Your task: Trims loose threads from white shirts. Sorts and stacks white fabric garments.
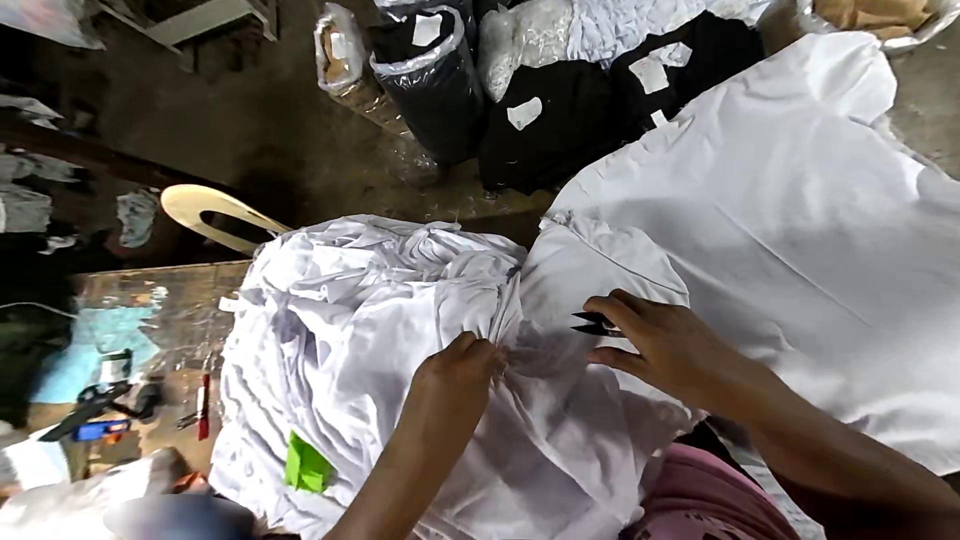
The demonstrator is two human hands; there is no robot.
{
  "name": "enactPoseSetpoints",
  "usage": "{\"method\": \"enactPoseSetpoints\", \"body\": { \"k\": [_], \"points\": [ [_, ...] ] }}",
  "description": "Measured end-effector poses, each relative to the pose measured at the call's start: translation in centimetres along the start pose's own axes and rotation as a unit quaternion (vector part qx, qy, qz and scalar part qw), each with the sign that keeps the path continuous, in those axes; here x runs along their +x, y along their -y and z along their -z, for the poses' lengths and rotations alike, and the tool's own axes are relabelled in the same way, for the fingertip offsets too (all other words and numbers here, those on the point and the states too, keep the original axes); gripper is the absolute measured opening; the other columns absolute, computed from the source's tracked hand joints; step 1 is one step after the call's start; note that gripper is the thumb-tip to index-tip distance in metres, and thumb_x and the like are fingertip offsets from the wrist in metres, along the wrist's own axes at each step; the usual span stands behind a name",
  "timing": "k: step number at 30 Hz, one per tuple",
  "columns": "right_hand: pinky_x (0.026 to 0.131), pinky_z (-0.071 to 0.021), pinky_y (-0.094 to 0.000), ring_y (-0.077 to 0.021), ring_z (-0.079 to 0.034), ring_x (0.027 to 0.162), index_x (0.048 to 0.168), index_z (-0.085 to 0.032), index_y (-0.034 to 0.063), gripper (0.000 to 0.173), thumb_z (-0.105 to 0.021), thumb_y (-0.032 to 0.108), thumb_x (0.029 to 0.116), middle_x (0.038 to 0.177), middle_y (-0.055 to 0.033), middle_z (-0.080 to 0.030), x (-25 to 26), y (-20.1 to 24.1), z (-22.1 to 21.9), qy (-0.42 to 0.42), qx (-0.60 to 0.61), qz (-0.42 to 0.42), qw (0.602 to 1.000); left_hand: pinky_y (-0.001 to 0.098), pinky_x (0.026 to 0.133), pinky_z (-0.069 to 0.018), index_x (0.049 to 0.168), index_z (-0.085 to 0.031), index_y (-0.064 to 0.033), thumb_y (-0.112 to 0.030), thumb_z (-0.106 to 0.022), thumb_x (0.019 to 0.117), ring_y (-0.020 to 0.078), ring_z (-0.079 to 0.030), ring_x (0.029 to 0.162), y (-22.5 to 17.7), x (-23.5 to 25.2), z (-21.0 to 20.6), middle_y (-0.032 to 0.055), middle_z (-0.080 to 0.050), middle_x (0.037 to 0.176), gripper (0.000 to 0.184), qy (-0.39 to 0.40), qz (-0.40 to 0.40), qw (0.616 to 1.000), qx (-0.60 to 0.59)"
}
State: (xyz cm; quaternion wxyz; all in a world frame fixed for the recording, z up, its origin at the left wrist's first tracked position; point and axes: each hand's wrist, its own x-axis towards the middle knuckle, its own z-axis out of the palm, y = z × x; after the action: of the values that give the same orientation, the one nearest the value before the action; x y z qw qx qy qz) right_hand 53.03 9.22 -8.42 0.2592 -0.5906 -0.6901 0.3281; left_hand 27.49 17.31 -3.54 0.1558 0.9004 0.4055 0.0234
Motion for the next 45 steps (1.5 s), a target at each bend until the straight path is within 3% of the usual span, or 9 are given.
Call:
{"method": "enactPoseSetpoints", "body": {
  "k": [8,14,17,26,31,35,38,43,45],
  "points": [
    [0.062,-0.0585,-0.0417,-0.0309,-0.071,0.074,0.105,-0.070,-0.0006,0.023,-0.062,0.020,0.0989,0.086,-0.0157,-0.068,2.5,2.4,-3.6,-0.063,-0.042,0.139,0.987,0.0109,0.062,-0.0465,0.086,-0.076,-0.0036,-0.018,-0.061,0.0960,0.0021,-0.057,0.063,-0.5,-1.2,0.2,0.0040,-0.064,0.073,0.023,-0.071,-0.005,0.992,-0.108],
    [0.062,-0.0575,-0.0475,-0.0343,-0.071,0.075,0.105,-0.071,-0.0010,0.020,-0.059,0.014,0.1002,0.088,-0.0178,-0.070,3.9,1.5,-4.4,-0.036,-0.039,0.087,0.995,0.0132,0.063,-0.0504,0.092,-0.075,-0.0018,-0.023,-0.066,0.0943,0.0046,-0.061,0.066,-1.4,-0.8,-1.1,0.0069,-0.067,0.079,0.023,-0.086,0.009,0.989,-0.124],
    [0.067,-0.0590,-0.0455,-0.0310,-0.072,0.078,0.108,-0.072,-0.0003,0.027,-0.055,0.021,0.1036,0.091,-0.0165,-0.072,3.6,1.0,-4.1,-0.052,0.025,0.045,0.997,0.0389,0.074,-0.0602,0.102,-0.074,0.0049,-0.019,-0.070,0.0878,0.0277,-0.071,0.083,-1.3,-1.0,-2.2,0.0183,-0.071,0.095,0.028,-0.031,0.014,0.996,-0.079],
    [0.076,-0.0563,-0.0295,-0.0164,-0.067,0.081,0.117,-0.068,-0.0002,0.027,-0.057,0.021,0.1034,0.097,-0.0138,-0.071,1.7,-0.7,-2.5,0.030,0.186,0.058,0.980,0.0109,0.076,-0.0519,0.097,-0.070,-0.0199,-0.033,-0.060,0.1038,-0.0074,-0.062,0.085,1.7,-3.6,4.1,-0.0142,-0.066,0.091,0.018,-0.040,-0.031,0.907,-0.419],
    [0.068,-0.0537,-0.0234,-0.0082,-0.063,0.072,0.117,-0.066,-0.0013,0.034,-0.053,0.028,0.1062,0.087,-0.0096,-0.069,1.6,-1.1,-0.9,0.105,0.245,0.082,0.960,0.0228,0.093,-0.0519,0.087,-0.068,-0.0125,-0.053,-0.053,0.1026,0.0062,-0.063,0.106,1.4,-3.7,4.9,-0.0018,-0.070,0.101,0.046,0.074,-0.113,0.912,-0.387],
    [0.068,-0.0547,-0.0136,0.0052,-0.062,0.076,0.119,-0.062,-0.0036,0.039,-0.051,0.032,0.1073,0.093,0.0030,-0.067,2.6,0.4,0.9,0.089,0.432,0.110,0.891,0.0460,0.083,-0.0584,0.131,-0.063,0.0026,-0.058,-0.077,0.0771,0.0295,-0.070,0.099,-2.8,-0.6,-0.7,0.0187,-0.070,0.117,0.082,0.051,-0.027,0.989,-0.135],
    [0.061,-0.0504,-0.0139,0.0050,-0.057,0.068,0.116,-0.065,0.0014,0.028,-0.054,0.023,0.1030,0.090,0.0050,-0.067,5.0,-1.5,2.0,0.000,0.404,0.046,0.913,0.0514,0.079,-0.0599,0.095,-0.073,0.0037,-0.028,-0.077,0.0849,0.0355,-0.072,0.092,-3.9,1.2,-4.0,0.0206,-0.072,0.097,0.033,0.072,-0.099,0.986,-0.117],
    [0.094,-0.0530,-0.0549,-0.0371,-0.066,0.105,0.125,-0.060,-0.0087,0.043,-0.063,0.028,0.1025,0.118,-0.0271,-0.066,7.4,-16.1,-0.5,-0.155,0.188,-0.245,0.938,0.0159,0.072,-0.0574,0.097,-0.066,-0.0126,-0.007,-0.058,0.0987,-0.0059,-0.066,0.076,5.6,0.5,2.8,-0.0146,-0.071,0.084,0.009,-0.147,0.190,0.896,-0.373],
    [0.095,-0.0483,-0.0658,-0.0488,-0.063,0.108,0.123,-0.060,-0.0108,0.053,-0.067,0.037,0.1000,0.115,-0.0344,-0.064,4.9,-21.6,-3.0,-0.118,0.154,-0.359,0.913,0.0249,0.075,-0.0571,0.116,-0.060,-0.0020,-0.014,-0.052,0.1039,0.0029,-0.064,0.081,14.4,-2.0,4.1,-0.0028,-0.065,0.095,0.019,-0.300,0.352,0.811,-0.359]
  ]
}}
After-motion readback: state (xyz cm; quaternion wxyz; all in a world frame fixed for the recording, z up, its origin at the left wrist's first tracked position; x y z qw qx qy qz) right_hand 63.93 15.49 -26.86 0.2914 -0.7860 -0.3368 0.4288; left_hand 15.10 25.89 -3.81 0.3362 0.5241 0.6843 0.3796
